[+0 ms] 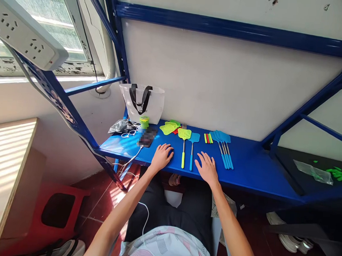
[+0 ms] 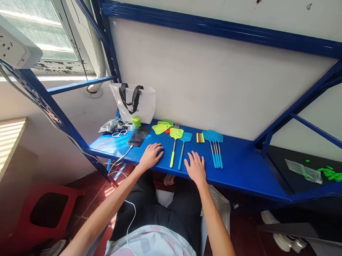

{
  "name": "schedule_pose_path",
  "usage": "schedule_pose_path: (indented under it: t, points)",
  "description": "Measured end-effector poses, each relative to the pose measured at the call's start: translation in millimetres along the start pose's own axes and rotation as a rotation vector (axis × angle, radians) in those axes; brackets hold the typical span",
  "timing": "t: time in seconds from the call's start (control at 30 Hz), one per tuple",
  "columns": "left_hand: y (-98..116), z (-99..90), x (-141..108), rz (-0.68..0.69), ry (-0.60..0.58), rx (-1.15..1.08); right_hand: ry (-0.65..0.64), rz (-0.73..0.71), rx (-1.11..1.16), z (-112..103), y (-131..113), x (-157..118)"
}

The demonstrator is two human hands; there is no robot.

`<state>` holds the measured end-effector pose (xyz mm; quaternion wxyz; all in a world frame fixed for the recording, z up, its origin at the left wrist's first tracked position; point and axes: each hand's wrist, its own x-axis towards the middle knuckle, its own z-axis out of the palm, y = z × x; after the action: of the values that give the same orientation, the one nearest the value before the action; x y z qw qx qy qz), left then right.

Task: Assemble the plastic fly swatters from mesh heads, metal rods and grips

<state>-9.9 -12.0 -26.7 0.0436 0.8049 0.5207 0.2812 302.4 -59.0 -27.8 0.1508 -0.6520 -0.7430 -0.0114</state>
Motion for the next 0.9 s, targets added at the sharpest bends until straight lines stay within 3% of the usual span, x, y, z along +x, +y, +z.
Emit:
schedule_pose_path:
  t: [0.43,0.6,0.73,0.9]
  points:
    - [1.6,-3.1,0.2,-0.010,-0.014,-0.001,-0.009,0.005,0.093,-10.7,-6.6,-0.3]
    - [1.2,-2.7,-0.4,-0.005,0.002,-0.002,-0.029,-0.131,0.207,-17.0,-48.6,-8.0]
    - [1.0,-3.4,-1.1,-0.001,-0.005,0.013,-0.074,-0.235,0.113,-13.4,-84.8,-18.7]
    - [1.6,-3.4,-0.8,-0.001,-0.010,0.019,-0.078,-0.194,0.049,-8.9,-88.2,-24.3]
